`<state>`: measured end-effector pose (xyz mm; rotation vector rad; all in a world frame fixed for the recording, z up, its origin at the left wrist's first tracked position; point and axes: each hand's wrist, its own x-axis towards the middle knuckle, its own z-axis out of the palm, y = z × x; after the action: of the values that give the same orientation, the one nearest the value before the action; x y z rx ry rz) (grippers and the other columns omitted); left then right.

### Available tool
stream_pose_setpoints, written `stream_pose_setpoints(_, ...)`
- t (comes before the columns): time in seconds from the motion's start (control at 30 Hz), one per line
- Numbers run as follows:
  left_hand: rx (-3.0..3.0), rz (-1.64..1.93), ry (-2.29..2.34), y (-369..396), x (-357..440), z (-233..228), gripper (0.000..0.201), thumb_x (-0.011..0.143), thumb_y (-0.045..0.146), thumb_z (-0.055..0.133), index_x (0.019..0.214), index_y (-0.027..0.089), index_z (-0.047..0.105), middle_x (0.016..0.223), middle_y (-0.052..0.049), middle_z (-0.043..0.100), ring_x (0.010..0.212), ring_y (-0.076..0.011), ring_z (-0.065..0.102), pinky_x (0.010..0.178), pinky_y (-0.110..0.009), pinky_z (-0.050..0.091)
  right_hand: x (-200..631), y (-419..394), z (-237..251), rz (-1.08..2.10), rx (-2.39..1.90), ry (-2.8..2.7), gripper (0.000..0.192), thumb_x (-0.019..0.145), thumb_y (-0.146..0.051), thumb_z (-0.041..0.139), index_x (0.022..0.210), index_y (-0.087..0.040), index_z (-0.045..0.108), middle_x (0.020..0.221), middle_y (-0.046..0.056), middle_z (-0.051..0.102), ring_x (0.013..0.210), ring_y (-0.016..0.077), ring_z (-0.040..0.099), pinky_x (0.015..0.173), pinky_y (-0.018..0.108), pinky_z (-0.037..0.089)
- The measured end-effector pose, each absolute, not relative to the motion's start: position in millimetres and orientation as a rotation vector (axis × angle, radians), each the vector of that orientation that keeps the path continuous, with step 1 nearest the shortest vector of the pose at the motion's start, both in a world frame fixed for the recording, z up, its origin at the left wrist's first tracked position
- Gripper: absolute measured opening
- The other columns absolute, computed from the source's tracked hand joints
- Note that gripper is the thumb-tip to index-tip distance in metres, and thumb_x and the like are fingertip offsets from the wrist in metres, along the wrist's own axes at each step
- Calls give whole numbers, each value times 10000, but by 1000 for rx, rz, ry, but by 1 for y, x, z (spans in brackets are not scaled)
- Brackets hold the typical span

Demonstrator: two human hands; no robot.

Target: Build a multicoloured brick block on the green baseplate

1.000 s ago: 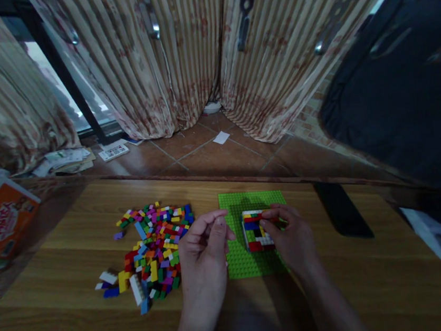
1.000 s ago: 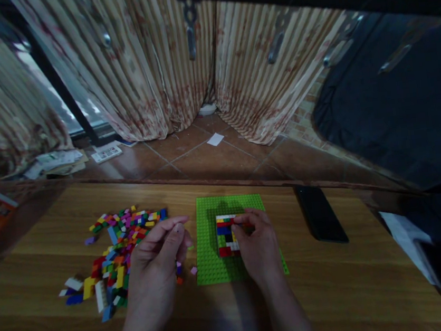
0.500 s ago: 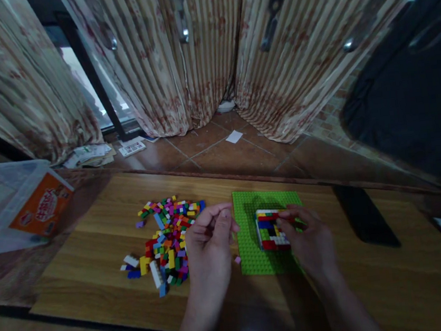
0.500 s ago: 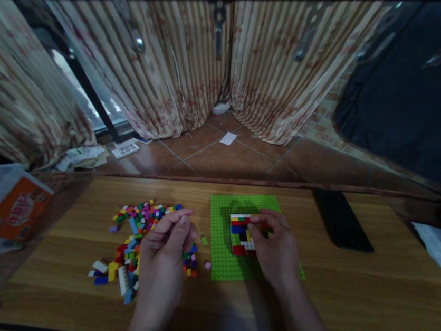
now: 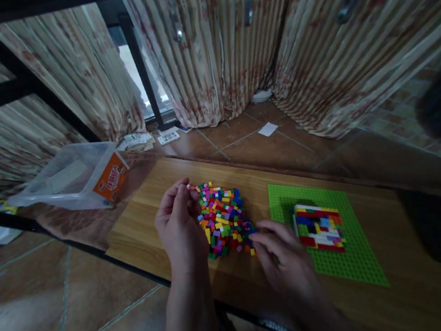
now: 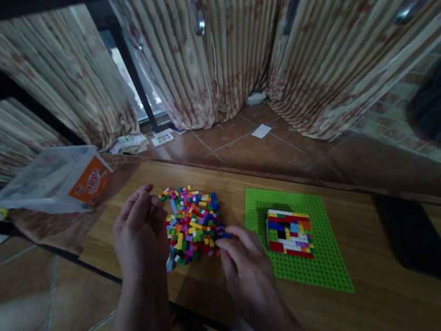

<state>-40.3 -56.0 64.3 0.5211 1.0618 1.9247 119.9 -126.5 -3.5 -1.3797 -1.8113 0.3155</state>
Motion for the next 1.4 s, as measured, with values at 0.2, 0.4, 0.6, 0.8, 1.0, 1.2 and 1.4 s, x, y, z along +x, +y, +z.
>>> stream_pose_setpoints(0.2, 507, 1944, 1042, -55, -49, 64, 185, 685, 219, 724, 832, 109, 698, 590, 14, 561, 511, -46, 440, 471, -148, 298, 98, -127, -20, 259, -1325, -1993, 213, 905, -178, 534, 1009, -238, 710, 1240, 98, 565, 1059, 243, 561, 882, 418, 514)
stream_pose_setpoints(0.4, 474, 1962, 1058, -56, -56, 65, 180, 684, 211, 723, 832, 114, 692, 609, 17, 559, 508, -44, 446, 476, -155, 309, 81, -129, -14, 227, -1254, -2135, 236, 919, -207, 528, 1066, -267, 702, 1406, 111, 446, 1271, 316, 423, 996, 533, 428)
stream_pose_setpoints(0.6, 473, 1954, 1039, -56, -60, 64, 172, 687, 210, 720, 827, 114, 694, 607, 14, 563, 503, -42, 440, 465, -150, 293, 70, -127, -22, 234, -1342, -2253, 265, 917, -301, 551, 1160, -295, 656, 1493, 111, 369, 1362, 354, 314, 1031, 590, 377)
stream_pose_setpoints(0.8, 460, 1958, 1046, -56, -64, 64, 176, 690, 219, 722, 829, 113, 701, 603, 12, 565, 513, -44, 447, 472, -149, 305, 78, -120, -28, 127, -1404, -2104, 235, 928, -266, 533, 1107, -260, 684, 1479, 125, 377, 1364, 348, 320, 1041, 590, 366)
stream_pose_setpoints(1.0, 460, 1939, 1040, -56, -64, 63, 172, 694, 225, 721, 831, 123, 700, 608, 16, 564, 517, -44, 452, 474, -148, 311, 63, -125, -17, 222, -1320, -2197, 241, 929, -286, 530, 1124, -266, 671, 1464, 127, 397, 1360, 332, 332, 1046, 563, 378)
stream_pose_setpoints(1.2, 458, 1939, 1029, -57, -66, 63, 166, 701, 214, 718, 836, 118, 701, 608, 13, 564, 519, -40, 446, 475, -139, 308, 54, -127, -20, 253, -1278, -2205, 212, 933, -259, 519, 1076, -250, 675, 1458, 120, 412, 1364, 314, 332, 1076, 542, 355)
stream_pose_setpoints(1.4, 464, 1923, 1024, -56, -67, 62, 162, 711, 218, 716, 838, 118, 701, 607, 13, 565, 511, -41, 440, 464, -144, 295, 51, -128, -25, 234, -1303, -2185, 186, 923, -259, 530, 1040, -228, 672, 1446, 115, 431, 1364, 310, 326, 1094, 546, 321)
